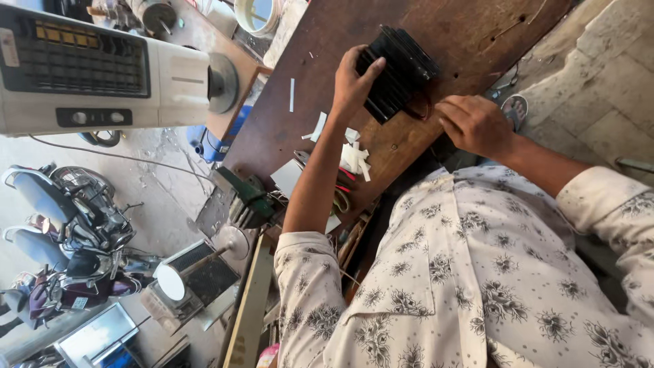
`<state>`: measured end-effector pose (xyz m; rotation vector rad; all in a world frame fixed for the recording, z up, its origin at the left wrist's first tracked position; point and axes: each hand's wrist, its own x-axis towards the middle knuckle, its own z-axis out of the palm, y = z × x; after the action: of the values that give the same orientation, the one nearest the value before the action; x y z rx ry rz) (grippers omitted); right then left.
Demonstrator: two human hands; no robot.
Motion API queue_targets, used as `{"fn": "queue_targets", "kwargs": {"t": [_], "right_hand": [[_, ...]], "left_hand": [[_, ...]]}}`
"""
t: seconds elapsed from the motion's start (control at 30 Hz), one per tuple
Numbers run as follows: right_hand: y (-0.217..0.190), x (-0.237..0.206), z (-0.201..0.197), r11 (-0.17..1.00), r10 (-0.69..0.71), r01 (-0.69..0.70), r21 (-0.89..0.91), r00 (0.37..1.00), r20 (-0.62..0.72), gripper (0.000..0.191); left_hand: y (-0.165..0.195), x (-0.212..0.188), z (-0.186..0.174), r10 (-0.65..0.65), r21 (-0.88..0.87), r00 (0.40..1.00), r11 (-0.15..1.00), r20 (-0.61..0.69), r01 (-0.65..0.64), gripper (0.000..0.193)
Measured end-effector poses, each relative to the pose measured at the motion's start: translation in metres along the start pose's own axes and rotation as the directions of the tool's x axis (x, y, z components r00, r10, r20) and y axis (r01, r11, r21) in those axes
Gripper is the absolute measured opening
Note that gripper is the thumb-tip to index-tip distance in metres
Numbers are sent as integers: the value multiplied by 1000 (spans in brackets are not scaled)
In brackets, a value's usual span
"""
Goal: The person winds copper wire around a laminated metal core, repeatedly inserting white insulating strips between layers. The person handles the copper wire and the metal core by hand, occasionally using pliers to cut the wire.
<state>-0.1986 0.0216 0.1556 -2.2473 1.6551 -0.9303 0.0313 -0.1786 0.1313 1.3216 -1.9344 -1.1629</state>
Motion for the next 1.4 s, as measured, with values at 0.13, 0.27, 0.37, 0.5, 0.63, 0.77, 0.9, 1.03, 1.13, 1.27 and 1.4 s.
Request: {"fn": "queue_targets", "kwargs": {"t": [0.13, 0.27, 0.37, 0.5, 0.63, 0.77, 0.9, 1.03, 1.13, 1.27, 1.4], "right_hand": [[1, 13, 12, 964, -215, 236, -126, 963, 161, 47], [6, 24, 36, 851, -157, 294, -434, 933, 323, 31], [16, 19, 40, 840, -237, 349, -416, 925, 297, 17], [28, 14, 41, 816, -380, 431, -385, 902, 204, 32], [33, 17, 38, 785, -333, 490, -379, 850, 408, 18], [33, 21, 25, 838, -343, 461, -294, 862, 373, 13], [33, 34, 16, 754, -299, 524, -396, 811, 503, 14], [40, 49, 14, 796, -292, 548, -255, 718, 632, 14], [44, 54, 11, 795, -347, 557, -242, 744, 571, 14], [45, 52, 4, 813, -382, 545, -203, 764, 520, 13], [44, 54, -3, 819, -464, 555, -146, 790, 401, 19]], "left_hand": [[10, -14, 7, 227, 310, 955, 937, -190, -161, 63], [35, -64, 37, 613, 560, 692, 748, -380, -356, 44], [50, -117, 63, 405, 397, 915, 839, 2, -372, 35], [52, -143, 96, 322, 294, 946, 903, 16, -313, 75], [39, -127, 107, 107, 285, 982, 947, 158, -149, 90], [27, -116, 107, 252, 396, 956, 871, 151, -292, 88], [19, -112, 107, 205, 408, 963, 875, 178, -261, 89], [16, -115, 106, 252, 441, 957, 850, 143, -289, 81], [19, -119, 106, 247, 468, 960, 839, 131, -280, 76], [27, -116, 106, 266, 428, 957, 856, 118, -291, 77], [35, -113, 96, 324, 335, 932, 870, 164, -361, 89]]}}
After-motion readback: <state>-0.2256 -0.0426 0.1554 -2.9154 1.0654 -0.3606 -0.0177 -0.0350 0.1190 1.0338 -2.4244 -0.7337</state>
